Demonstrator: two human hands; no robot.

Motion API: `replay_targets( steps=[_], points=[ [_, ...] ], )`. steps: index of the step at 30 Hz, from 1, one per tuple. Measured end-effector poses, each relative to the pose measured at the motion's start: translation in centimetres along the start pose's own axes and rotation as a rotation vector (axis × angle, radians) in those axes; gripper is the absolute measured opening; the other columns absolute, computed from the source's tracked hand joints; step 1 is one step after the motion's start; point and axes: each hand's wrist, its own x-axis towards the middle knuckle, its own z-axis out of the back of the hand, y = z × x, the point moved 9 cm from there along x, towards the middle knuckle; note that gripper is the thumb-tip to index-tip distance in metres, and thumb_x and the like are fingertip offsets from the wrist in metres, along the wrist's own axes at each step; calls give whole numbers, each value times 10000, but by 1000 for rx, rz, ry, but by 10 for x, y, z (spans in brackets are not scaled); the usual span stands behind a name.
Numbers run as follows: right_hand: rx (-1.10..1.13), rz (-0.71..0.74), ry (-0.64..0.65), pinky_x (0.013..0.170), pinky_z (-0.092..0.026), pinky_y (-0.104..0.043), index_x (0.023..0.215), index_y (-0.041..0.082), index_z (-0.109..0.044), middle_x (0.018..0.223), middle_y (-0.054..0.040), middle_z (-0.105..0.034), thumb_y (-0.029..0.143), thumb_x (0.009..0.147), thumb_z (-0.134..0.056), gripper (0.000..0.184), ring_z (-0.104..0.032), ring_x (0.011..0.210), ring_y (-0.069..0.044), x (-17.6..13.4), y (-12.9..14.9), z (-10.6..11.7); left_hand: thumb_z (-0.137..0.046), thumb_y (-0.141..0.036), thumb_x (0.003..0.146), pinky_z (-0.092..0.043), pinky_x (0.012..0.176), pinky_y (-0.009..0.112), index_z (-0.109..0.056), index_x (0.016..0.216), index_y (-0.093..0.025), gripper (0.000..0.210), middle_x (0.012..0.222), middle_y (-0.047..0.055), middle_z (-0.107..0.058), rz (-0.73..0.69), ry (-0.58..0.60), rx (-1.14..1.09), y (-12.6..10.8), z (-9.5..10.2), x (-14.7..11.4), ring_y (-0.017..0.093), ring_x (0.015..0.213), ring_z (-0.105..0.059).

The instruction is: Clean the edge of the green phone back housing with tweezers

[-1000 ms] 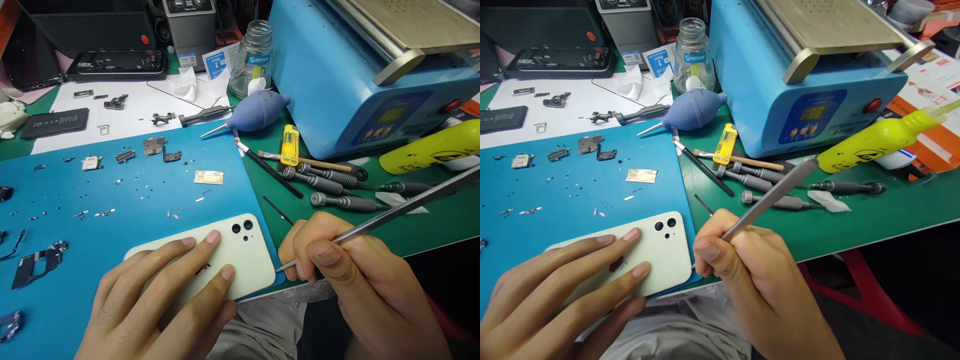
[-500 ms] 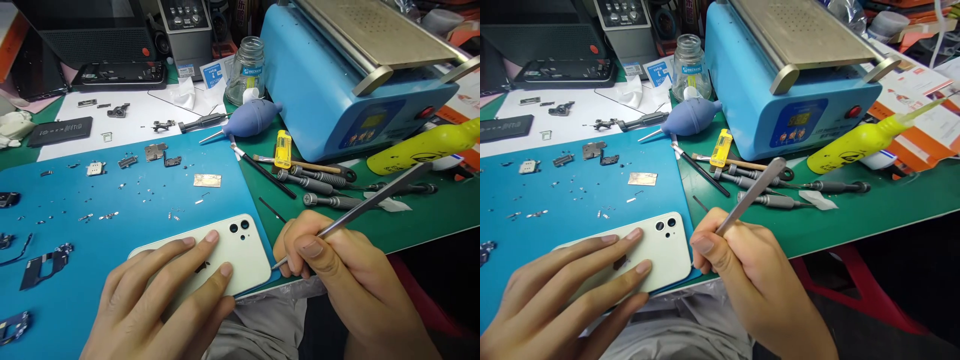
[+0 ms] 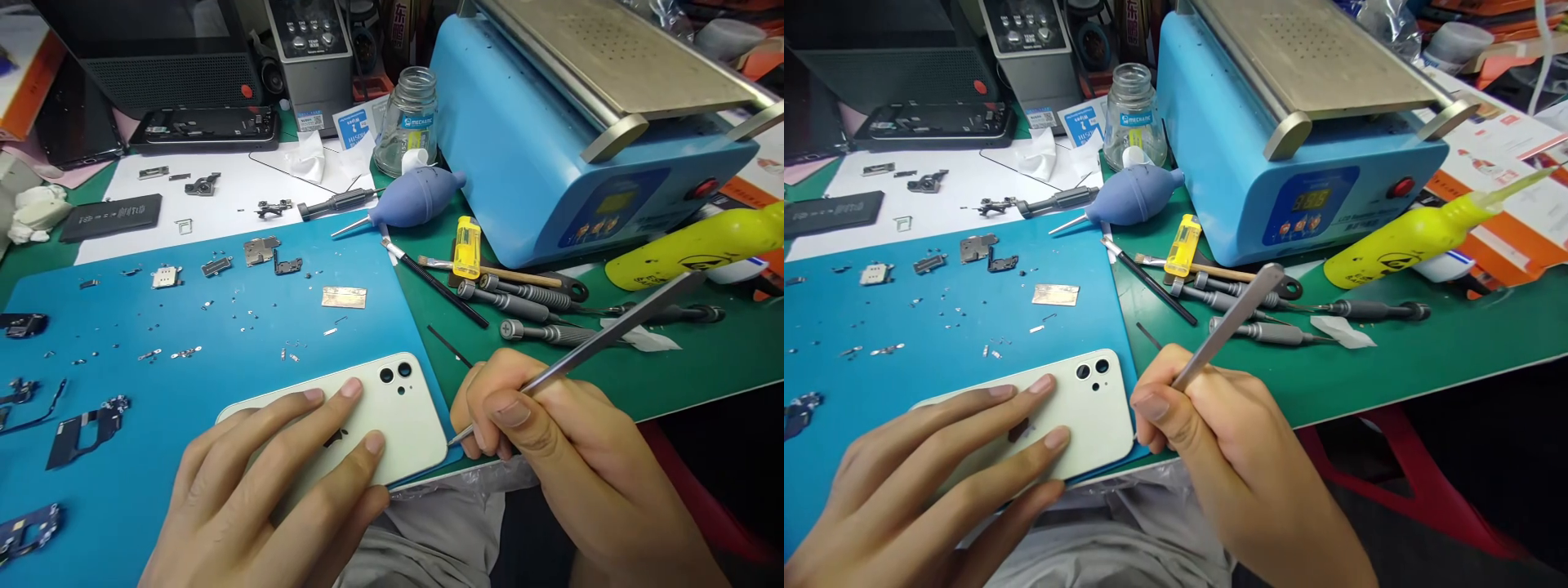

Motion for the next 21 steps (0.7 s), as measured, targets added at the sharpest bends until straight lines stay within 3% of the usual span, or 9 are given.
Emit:
replay_targets(
  steps=[12,21],
  points=[
    [-22,-31,-21,623,-552,-213,849,297,-655,753,62,-654,449,1259,-565,446,-687,677,-113,-2,-1,1,-828,-400,1119,-415,1310,394,-804,1364,-383,247,1554,-24,-830,-6,6,-8,1,1,-2,192,1506,-670],
    [-9,-29,-8,641,-549,-224,831,284,-651,752,56,-654,449,1256,-569,463,-687,695,-119,-3,0,0,-788,-328,1136,-424,1262,401,-780,1388,-390,260,1548,-40,-832,-21,15,18,1,0,-1,193,1487,-667]
  ],
)
